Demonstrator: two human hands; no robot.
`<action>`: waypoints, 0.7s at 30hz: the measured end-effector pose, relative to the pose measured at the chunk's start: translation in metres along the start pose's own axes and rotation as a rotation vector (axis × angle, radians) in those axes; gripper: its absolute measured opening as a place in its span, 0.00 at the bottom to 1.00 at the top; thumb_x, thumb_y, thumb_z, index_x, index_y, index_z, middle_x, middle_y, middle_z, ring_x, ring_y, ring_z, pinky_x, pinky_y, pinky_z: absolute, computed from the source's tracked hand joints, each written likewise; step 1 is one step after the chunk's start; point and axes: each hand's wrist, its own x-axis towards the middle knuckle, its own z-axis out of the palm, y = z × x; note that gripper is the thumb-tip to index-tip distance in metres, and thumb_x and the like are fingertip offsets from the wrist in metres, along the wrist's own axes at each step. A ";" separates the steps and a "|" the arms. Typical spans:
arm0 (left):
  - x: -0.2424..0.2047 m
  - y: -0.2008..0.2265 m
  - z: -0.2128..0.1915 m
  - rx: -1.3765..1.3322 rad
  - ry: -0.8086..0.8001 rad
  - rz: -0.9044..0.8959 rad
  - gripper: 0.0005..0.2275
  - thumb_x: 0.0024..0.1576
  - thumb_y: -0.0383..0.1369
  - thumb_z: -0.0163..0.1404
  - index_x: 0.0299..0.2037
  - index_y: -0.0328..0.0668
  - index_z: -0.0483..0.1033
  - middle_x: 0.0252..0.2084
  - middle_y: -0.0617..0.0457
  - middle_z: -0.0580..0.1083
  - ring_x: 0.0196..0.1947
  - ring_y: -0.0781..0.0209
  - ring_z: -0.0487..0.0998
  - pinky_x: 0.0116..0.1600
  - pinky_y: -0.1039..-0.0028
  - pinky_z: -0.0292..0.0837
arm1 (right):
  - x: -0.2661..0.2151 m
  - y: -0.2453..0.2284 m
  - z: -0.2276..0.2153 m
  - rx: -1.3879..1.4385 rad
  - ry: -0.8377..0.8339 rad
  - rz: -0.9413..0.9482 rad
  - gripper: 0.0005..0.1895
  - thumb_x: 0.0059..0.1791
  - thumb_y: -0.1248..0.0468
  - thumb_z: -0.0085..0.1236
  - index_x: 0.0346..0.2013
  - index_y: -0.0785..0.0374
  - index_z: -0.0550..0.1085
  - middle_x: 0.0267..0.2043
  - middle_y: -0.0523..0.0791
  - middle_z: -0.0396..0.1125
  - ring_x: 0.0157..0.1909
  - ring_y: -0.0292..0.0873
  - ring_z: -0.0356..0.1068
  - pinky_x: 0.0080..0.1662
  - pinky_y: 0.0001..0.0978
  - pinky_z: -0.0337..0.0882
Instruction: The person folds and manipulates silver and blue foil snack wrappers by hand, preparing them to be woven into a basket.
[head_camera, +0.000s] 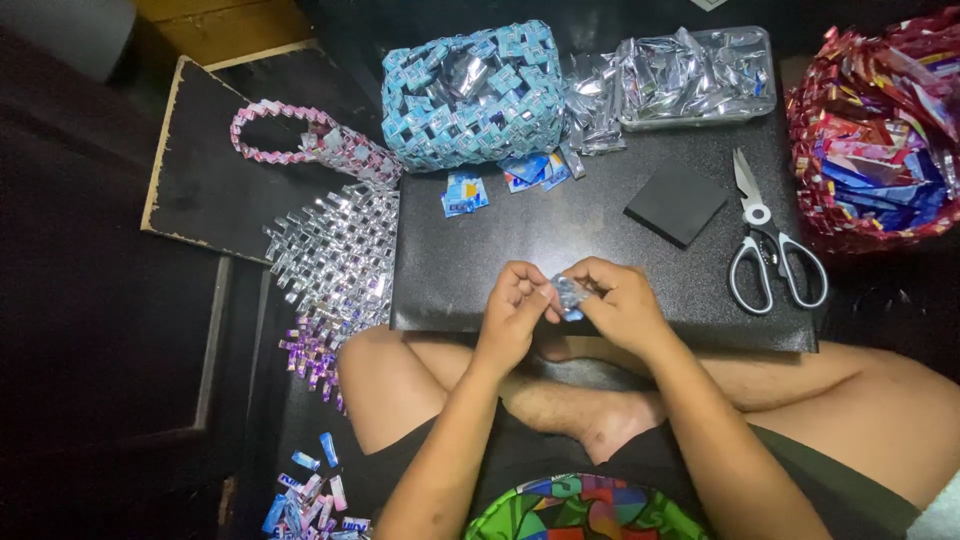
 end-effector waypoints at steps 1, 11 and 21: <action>0.001 -0.001 0.001 0.000 -0.002 0.002 0.05 0.64 0.26 0.48 0.46 0.38 0.64 0.29 0.46 0.74 0.27 0.61 0.79 0.38 0.76 0.74 | 0.000 -0.005 -0.003 -0.001 0.002 -0.001 0.09 0.44 0.72 0.61 0.35 0.58 0.83 0.23 0.47 0.76 0.29 0.44 0.75 0.41 0.38 0.74; -0.005 0.006 0.006 0.055 -0.020 -0.027 0.06 0.63 0.27 0.51 0.46 0.38 0.66 0.30 0.47 0.75 0.29 0.61 0.80 0.40 0.76 0.75 | -0.002 -0.015 -0.006 -0.044 -0.020 0.112 0.11 0.44 0.71 0.58 0.37 0.56 0.83 0.30 0.49 0.78 0.38 0.52 0.78 0.47 0.43 0.74; 0.007 0.053 0.020 0.224 0.052 -0.280 0.12 0.61 0.24 0.42 0.55 0.35 0.70 0.25 0.39 0.78 0.23 0.51 0.83 0.34 0.73 0.78 | -0.006 0.008 0.011 -0.001 0.235 0.121 0.09 0.42 0.73 0.59 0.32 0.57 0.80 0.24 0.45 0.75 0.31 0.45 0.75 0.42 0.38 0.73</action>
